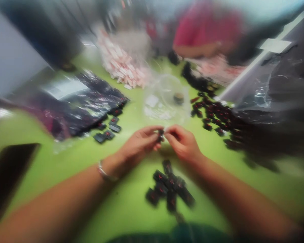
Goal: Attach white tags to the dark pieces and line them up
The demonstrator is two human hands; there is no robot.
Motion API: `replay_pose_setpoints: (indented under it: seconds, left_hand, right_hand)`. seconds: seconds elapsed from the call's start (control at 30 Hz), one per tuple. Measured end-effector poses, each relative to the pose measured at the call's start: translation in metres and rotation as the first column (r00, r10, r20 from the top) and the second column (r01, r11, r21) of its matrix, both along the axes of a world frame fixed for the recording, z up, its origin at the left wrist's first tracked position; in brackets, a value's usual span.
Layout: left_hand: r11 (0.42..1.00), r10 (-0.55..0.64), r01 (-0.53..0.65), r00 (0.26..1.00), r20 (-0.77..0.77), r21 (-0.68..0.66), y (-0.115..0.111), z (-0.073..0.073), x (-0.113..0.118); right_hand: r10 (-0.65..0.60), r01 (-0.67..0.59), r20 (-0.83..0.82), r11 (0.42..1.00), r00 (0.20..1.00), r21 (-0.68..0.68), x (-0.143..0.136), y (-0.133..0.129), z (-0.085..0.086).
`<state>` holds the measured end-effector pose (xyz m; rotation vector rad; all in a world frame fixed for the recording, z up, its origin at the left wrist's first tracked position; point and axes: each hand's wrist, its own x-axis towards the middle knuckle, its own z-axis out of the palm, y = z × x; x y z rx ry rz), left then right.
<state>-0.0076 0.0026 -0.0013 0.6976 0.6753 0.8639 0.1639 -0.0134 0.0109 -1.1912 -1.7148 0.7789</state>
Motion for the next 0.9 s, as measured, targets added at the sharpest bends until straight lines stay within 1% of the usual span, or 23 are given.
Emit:
replay_pose_setpoints:
  seconds: [0.1, 0.33, 0.4, 0.43, 0.5, 0.57, 0.6, 0.67, 0.7, 0.73, 0.77, 0.83, 0.9]
  left_hand:
    - [1.0, -0.01, 0.01, 1.0, -0.006, -0.005, 0.0, 0.001, 0.001]
    - [0.999, 0.027, -0.027, 0.999, -0.034, 0.024, -0.001, -0.002, 0.002]
    - [0.998, 0.037, -0.034, 0.997, -0.064, 0.054, 0.0, -0.004, 0.002]
    - [0.997, 0.038, -0.032, 0.996, -0.08, 0.073, 0.0, -0.006, 0.001]
    - [0.993, 0.026, -0.013, 0.994, -0.108, 0.12, 0.001, -0.008, -0.001]
    - [0.985, -0.003, 0.025, 0.992, -0.13, 0.17, 0.002, -0.01, -0.005]
    - [0.98, -0.024, 0.051, 0.99, -0.14, 0.191, 0.003, -0.011, -0.006]
    - [0.971, -0.072, 0.104, 0.986, -0.154, 0.215, 0.004, -0.01, -0.008]
    - [0.969, -0.089, 0.121, 0.984, -0.152, 0.217, 0.004, -0.01, -0.008]
    - [0.969, -0.095, 0.124, 0.985, -0.143, 0.214, 0.004, -0.009, -0.008]
    - [0.972, -0.087, 0.112, 0.988, -0.126, 0.209, 0.003, -0.008, -0.007]
    - [0.978, -0.041, 0.056, 0.996, -0.079, 0.203, 0.003, -0.008, -0.004]
    - [0.979, 0.004, 0.007, 0.998, -0.058, 0.203, 0.003, -0.008, -0.001]
  right_hand:
    - [0.016, -0.016, -0.026, 1.0, 1.0, -0.015, -0.002, 0.0, -0.001]
    - [-0.011, 0.014, 0.036, 0.996, 0.999, -0.085, -0.003, -0.002, -0.002]
    - [-0.025, 0.026, 0.007, 0.992, 1.0, -0.12, -0.005, -0.003, -0.002]
    - [-0.032, 0.027, -0.029, 0.986, 0.999, -0.165, -0.005, -0.003, -0.002]
    - [-0.061, 0.016, -0.142, 0.953, 0.988, -0.304, -0.006, -0.003, -0.001]
    - [-0.097, -0.039, -0.272, 0.891, 0.957, -0.453, -0.005, -0.002, 0.001]
    - [-0.095, -0.092, -0.328, 0.854, 0.94, -0.511, -0.003, -0.001, 0.001]
    - [-0.051, -0.211, -0.403, 0.787, 0.914, -0.58, -0.001, 0.001, 0.002]
    - [-0.026, -0.25, -0.418, 0.767, 0.908, -0.591, 0.0, 0.002, 0.003]
    - [-0.012, -0.264, -0.42, 0.763, 0.907, -0.59, 0.001, 0.002, 0.003]
    - [-0.016, -0.252, -0.417, 0.776, 0.909, -0.578, 0.001, 0.002, 0.004]
    - [-0.056, -0.197, -0.413, 0.815, 0.909, -0.545, 0.0, 0.002, 0.005]
    - [-0.079, -0.167, -0.408, 0.829, 0.91, -0.534, -0.002, 0.001, 0.007]
